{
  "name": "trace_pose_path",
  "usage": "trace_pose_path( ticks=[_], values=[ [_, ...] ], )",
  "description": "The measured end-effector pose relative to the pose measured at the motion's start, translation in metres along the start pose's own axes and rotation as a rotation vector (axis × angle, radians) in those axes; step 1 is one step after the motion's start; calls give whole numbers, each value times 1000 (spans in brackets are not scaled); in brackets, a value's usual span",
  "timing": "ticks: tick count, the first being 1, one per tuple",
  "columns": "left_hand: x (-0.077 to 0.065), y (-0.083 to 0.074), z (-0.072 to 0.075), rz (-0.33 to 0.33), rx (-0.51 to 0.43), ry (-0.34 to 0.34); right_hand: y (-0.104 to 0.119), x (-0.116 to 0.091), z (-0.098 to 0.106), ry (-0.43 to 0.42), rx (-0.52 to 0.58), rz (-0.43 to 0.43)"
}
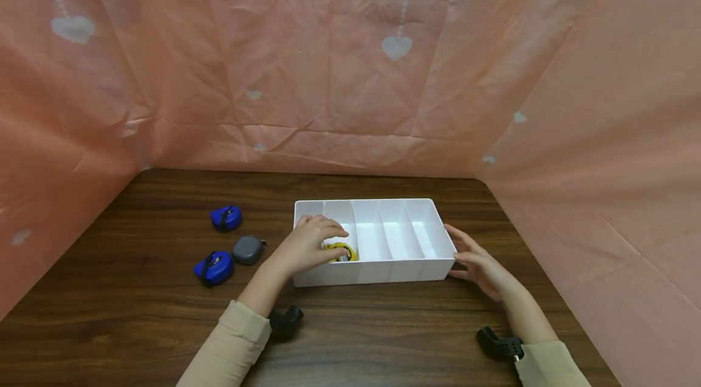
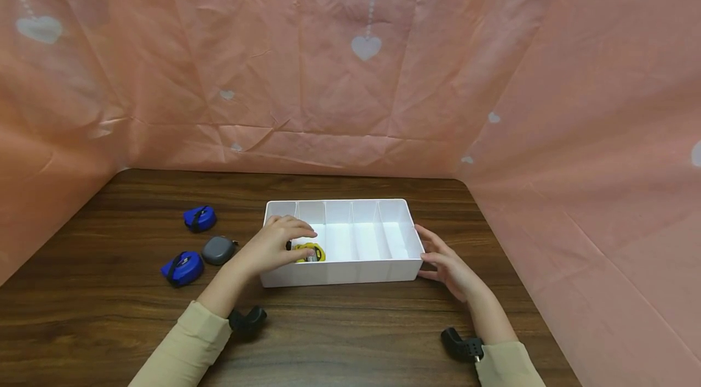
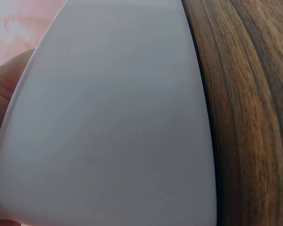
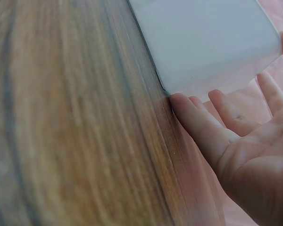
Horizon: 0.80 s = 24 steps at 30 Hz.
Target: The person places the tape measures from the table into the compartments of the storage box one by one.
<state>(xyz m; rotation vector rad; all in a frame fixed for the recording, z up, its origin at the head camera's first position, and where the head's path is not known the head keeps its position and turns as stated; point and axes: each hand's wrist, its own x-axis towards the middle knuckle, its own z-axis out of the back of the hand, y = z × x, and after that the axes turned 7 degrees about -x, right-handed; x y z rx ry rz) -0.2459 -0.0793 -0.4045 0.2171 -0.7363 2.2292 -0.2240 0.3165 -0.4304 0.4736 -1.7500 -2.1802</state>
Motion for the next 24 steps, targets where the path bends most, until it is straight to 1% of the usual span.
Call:
trace_pose_path(
  ticks=[5,14,19,24],
  values=[
    [0,1,3,-3,28,2,1,0,0,9,4,15],
    [-2,0,7,-15,52,-4,-1,1,-1,11,3,15],
    [-3,-2,8,-22,52,-12,-2,1,0,10,-5,14],
    [-4,-3,11,-33,43,-36,-2,1,0,3,-2,10]
  ],
)
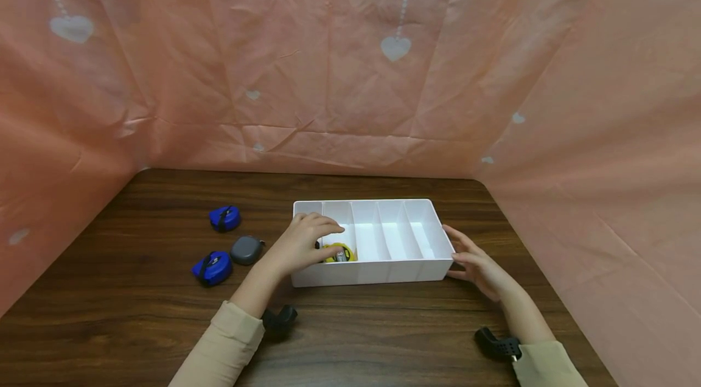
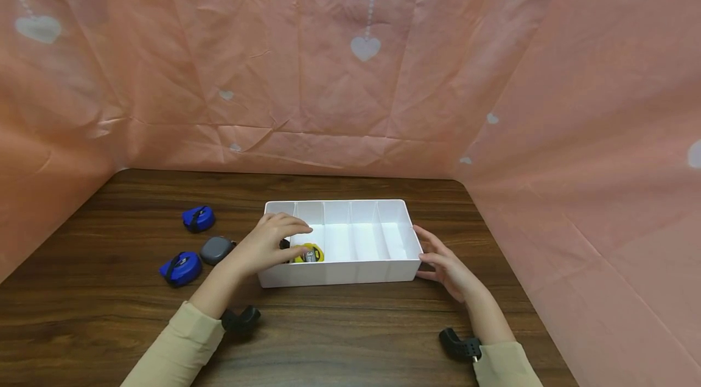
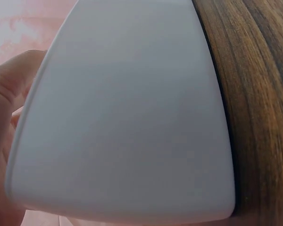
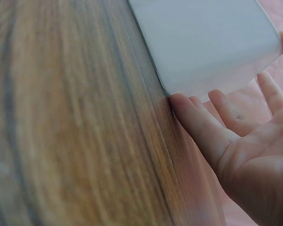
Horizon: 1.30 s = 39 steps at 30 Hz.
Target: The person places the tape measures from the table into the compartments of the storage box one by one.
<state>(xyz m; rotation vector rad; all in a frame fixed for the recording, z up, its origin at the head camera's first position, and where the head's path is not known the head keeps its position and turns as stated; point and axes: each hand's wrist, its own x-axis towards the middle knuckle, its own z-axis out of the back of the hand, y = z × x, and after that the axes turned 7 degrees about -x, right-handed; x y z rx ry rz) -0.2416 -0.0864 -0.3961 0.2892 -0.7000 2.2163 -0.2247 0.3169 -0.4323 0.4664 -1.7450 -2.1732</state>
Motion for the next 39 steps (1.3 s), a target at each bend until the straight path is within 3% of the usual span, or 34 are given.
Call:
trace_pose_path(
  ticks=[12,24,39],
  values=[
    [-15,3,9,16,27,-18,0,-2,0,8,16,2],
    [-30,8,22,86,46,-22,1,-1,0,5,15,-9],
    [-40,17,48,97,108,-105,1,-2,0,-4,5,-19]
  ],
)
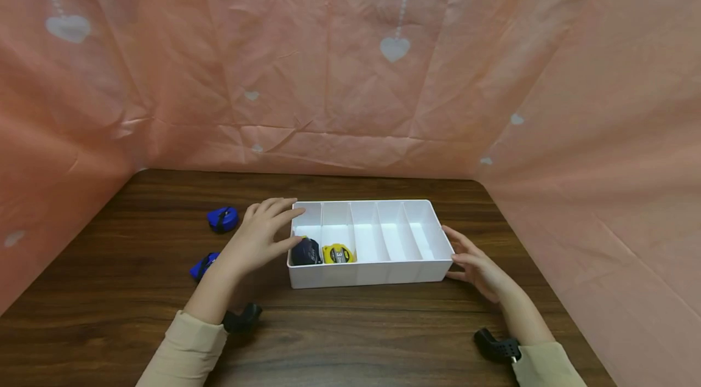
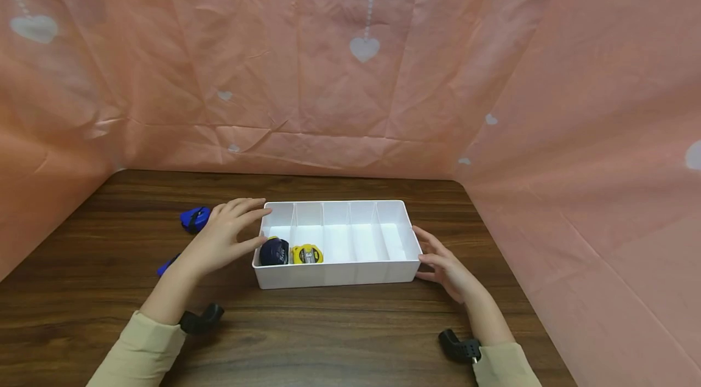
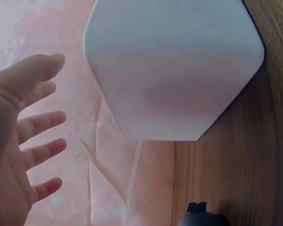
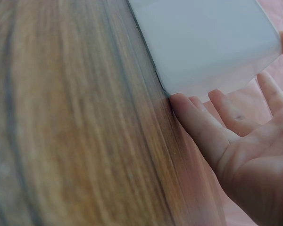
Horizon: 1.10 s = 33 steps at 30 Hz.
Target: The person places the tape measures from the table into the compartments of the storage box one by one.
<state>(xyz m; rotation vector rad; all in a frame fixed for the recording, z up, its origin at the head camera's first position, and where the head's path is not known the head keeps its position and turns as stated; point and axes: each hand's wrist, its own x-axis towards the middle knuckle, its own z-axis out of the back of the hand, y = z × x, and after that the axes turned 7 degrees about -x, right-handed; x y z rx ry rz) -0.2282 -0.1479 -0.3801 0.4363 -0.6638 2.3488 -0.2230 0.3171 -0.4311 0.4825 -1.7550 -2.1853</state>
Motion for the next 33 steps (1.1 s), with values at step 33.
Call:
trace_pose_path(
  ticks=[33],
  values=[
    [-12,38,15,258,55,-22,-1,2,0,-9,0,1]
  ],
)
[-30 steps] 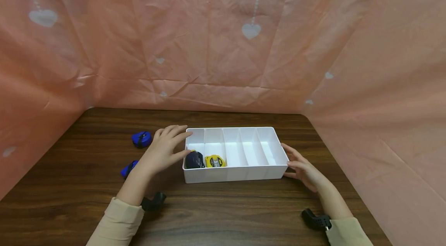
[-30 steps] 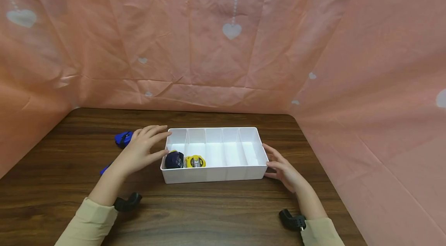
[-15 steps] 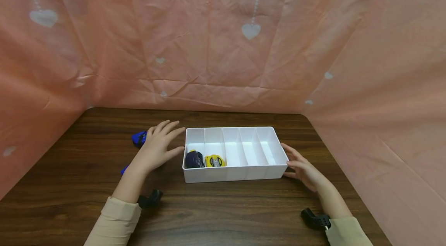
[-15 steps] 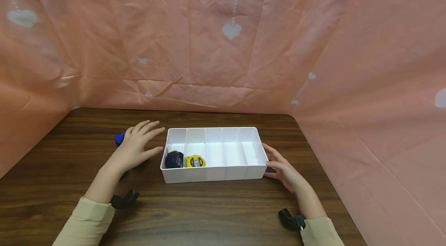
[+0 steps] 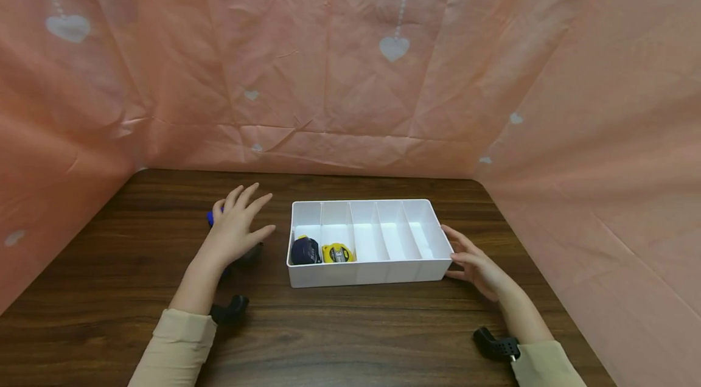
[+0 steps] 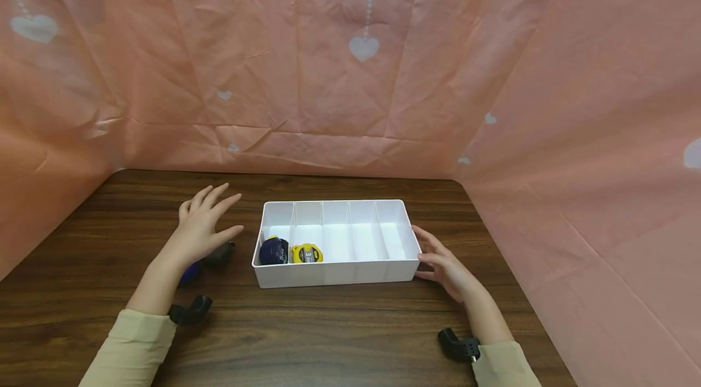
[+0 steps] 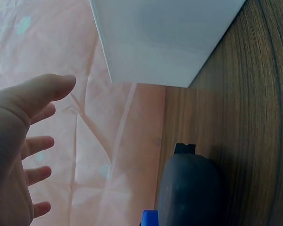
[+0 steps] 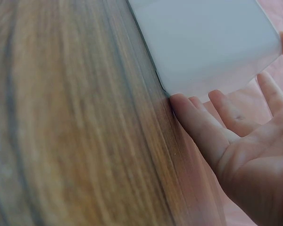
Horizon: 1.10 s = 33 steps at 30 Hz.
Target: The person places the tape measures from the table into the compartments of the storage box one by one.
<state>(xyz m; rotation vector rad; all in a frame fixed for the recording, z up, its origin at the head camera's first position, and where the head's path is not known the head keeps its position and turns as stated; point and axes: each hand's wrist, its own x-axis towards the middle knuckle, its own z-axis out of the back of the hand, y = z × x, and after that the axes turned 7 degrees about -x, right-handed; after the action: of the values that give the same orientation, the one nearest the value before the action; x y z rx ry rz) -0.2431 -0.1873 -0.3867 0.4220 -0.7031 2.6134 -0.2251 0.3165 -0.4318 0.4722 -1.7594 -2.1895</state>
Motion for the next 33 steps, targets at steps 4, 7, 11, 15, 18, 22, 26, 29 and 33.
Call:
trace_pose_path(
  ticks=[4,7,11,15,18,22,26,29,33],
  values=[
    [-1,5,0,33,7,-18,0,0,0,-2,0,-4],
    [-1,9,0,65,8,-37,1,0,-1,-1,1,-6],
    [-2,14,-1,89,0,-87,0,0,-1,0,3,-5],
    [-2,17,-3,102,-8,-163,0,0,-1,0,5,-9],
    [-3,19,-4,122,-11,-209,0,0,0,-7,10,-21],
    [-4,22,-5,159,-24,-237,0,0,1,-16,14,-27],
    [-5,26,-6,197,-40,-243,-1,-1,1,-12,11,-21],
    [-6,29,-8,229,-46,-249,-1,-1,1,-6,10,-18],
    [-7,34,-9,273,-56,-262,-1,-1,1,-3,11,-14]
  ],
)
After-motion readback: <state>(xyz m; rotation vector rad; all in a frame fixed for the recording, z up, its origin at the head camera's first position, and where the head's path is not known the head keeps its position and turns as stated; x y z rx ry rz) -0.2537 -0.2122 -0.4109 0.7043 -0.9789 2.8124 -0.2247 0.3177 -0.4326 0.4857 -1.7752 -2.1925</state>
